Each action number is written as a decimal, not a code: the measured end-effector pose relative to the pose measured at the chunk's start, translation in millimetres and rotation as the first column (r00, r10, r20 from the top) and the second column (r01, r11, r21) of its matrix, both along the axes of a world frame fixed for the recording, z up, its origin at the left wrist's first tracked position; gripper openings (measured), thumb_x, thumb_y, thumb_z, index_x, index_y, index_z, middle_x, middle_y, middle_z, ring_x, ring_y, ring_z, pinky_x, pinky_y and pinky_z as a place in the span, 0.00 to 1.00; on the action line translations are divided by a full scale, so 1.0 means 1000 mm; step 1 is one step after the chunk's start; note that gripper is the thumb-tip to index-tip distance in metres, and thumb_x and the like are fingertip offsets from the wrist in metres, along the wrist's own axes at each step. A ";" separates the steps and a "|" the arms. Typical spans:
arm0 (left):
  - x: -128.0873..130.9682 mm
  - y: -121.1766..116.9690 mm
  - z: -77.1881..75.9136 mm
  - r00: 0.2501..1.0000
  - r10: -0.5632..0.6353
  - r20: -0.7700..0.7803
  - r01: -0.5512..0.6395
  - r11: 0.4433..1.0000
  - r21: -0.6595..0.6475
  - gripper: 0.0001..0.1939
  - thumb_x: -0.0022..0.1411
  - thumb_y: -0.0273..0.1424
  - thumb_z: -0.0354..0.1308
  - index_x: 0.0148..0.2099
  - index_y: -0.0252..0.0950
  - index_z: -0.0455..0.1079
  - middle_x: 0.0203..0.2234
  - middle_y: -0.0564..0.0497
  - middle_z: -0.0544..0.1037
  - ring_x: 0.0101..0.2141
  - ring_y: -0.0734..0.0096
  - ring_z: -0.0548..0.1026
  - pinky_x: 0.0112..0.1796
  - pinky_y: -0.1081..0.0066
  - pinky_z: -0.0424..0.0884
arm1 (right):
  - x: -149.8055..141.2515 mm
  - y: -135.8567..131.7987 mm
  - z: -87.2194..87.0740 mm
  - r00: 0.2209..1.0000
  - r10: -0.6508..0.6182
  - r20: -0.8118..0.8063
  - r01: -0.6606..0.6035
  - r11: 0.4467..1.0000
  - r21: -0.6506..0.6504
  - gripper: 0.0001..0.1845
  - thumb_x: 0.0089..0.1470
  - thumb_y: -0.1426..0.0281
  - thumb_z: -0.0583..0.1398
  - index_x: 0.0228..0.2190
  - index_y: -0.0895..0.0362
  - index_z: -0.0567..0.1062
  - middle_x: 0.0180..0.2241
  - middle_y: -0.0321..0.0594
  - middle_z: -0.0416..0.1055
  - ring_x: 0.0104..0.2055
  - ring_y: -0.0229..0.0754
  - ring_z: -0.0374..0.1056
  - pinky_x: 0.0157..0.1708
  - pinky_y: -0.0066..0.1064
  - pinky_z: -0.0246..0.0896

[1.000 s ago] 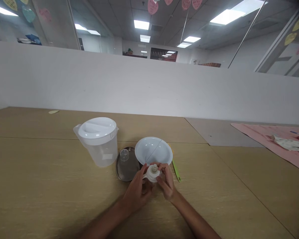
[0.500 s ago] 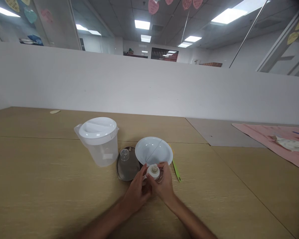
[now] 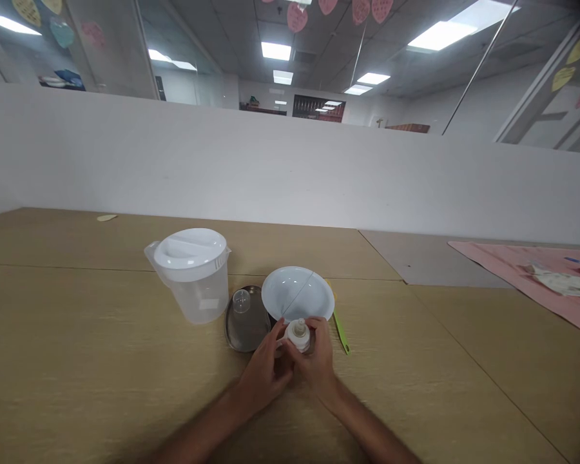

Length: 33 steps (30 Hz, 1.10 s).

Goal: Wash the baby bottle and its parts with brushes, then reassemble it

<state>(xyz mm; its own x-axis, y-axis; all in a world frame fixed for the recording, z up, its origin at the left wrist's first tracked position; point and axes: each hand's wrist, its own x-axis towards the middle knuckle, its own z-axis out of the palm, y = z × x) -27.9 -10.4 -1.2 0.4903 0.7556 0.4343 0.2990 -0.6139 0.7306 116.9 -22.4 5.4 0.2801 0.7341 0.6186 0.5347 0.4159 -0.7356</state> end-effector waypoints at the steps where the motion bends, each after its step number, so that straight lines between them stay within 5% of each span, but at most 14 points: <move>1: 0.000 -0.001 0.000 1.000 0.002 -0.011 -0.002 1.000 0.023 0.39 0.54 0.23 0.53 0.65 0.37 0.40 0.56 0.39 0.64 0.55 0.57 0.65 0.52 0.56 0.65 | 0.001 0.000 -0.002 1.000 0.002 -0.001 -0.002 1.000 0.002 0.21 0.43 0.62 0.64 0.38 0.55 0.65 0.36 0.38 0.65 0.37 0.42 0.65 0.36 0.36 0.62; 6: -0.004 0.000 0.008 0.996 0.079 -0.038 -0.068 0.968 0.242 0.37 0.56 0.27 0.54 0.64 0.36 0.41 0.55 0.37 0.64 0.53 0.55 0.66 0.50 0.55 0.67 | 0.006 0.005 -0.015 1.000 0.018 -0.005 -0.018 1.000 0.021 0.24 0.41 0.60 0.65 0.39 0.55 0.65 0.39 0.41 0.65 0.40 0.45 0.64 0.38 0.39 0.63; 10: -0.020 0.021 0.012 0.931 0.355 0.082 -0.356 0.838 0.414 0.32 0.59 0.31 0.51 0.63 0.33 0.44 0.55 0.36 0.63 0.54 0.52 0.63 0.51 0.51 0.63 | 0.010 0.010 -0.020 0.999 0.052 0.007 -0.052 0.996 0.072 0.24 0.39 0.59 0.66 0.38 0.54 0.66 0.37 0.41 0.65 0.39 0.46 0.65 0.34 0.39 0.64; 13: -0.034 0.045 0.011 0.857 0.515 -0.005 -0.462 0.773 0.435 0.29 0.61 0.32 0.49 0.62 0.33 0.47 0.54 0.37 0.64 0.54 0.52 0.64 0.51 0.51 0.63 | 0.012 0.012 -0.018 0.999 0.051 0.017 -0.052 0.997 0.061 0.24 0.38 0.58 0.66 0.36 0.55 0.66 0.35 0.40 0.66 0.36 0.46 0.66 0.30 0.38 0.65; 17: -0.044 0.064 0.006 0.840 0.516 -0.167 -0.420 0.813 0.403 0.28 0.61 0.29 0.48 0.62 0.34 0.47 0.54 0.39 0.64 0.55 0.53 0.63 0.51 0.52 0.63 | 0.013 0.012 -0.016 0.998 0.053 0.039 -0.055 0.998 0.033 0.26 0.37 0.56 0.67 0.35 0.56 0.66 0.33 0.41 0.66 0.34 0.46 0.66 0.30 0.38 0.65; 26: -0.041 0.065 -0.006 0.833 0.524 -0.177 -0.473 0.841 0.261 0.29 0.53 0.24 0.52 0.58 0.36 0.54 0.52 0.41 0.62 0.52 0.55 0.65 0.49 0.54 0.66 | 0.013 0.011 -0.012 0.997 0.047 0.068 -0.049 0.999 0.024 0.25 0.39 0.56 0.66 0.36 0.55 0.66 0.33 0.40 0.66 0.33 0.45 0.66 0.30 0.38 0.65; 30: -0.039 0.062 0.006 0.855 0.501 -0.137 -0.479 0.862 0.166 0.26 0.57 0.25 0.49 0.58 0.36 0.54 0.50 0.42 0.63 0.49 0.57 0.67 0.46 0.56 0.69 | 0.011 0.010 -0.010 0.998 0.051 0.040 -0.051 0.999 0.001 0.26 0.39 0.56 0.66 0.37 0.55 0.65 0.32 0.38 0.66 0.32 0.43 0.65 0.30 0.37 0.64; 33: -0.031 0.049 0.024 0.835 0.544 0.082 -0.549 0.818 0.170 0.25 0.59 0.33 0.53 0.57 0.37 0.54 0.48 0.43 0.66 0.49 0.58 0.68 0.47 0.56 0.68 | 0.010 0.008 -0.009 0.999 0.034 0.003 -0.034 0.998 -0.048 0.28 0.37 0.56 0.66 0.38 0.56 0.64 0.32 0.38 0.66 0.32 0.43 0.65 0.31 0.37 0.64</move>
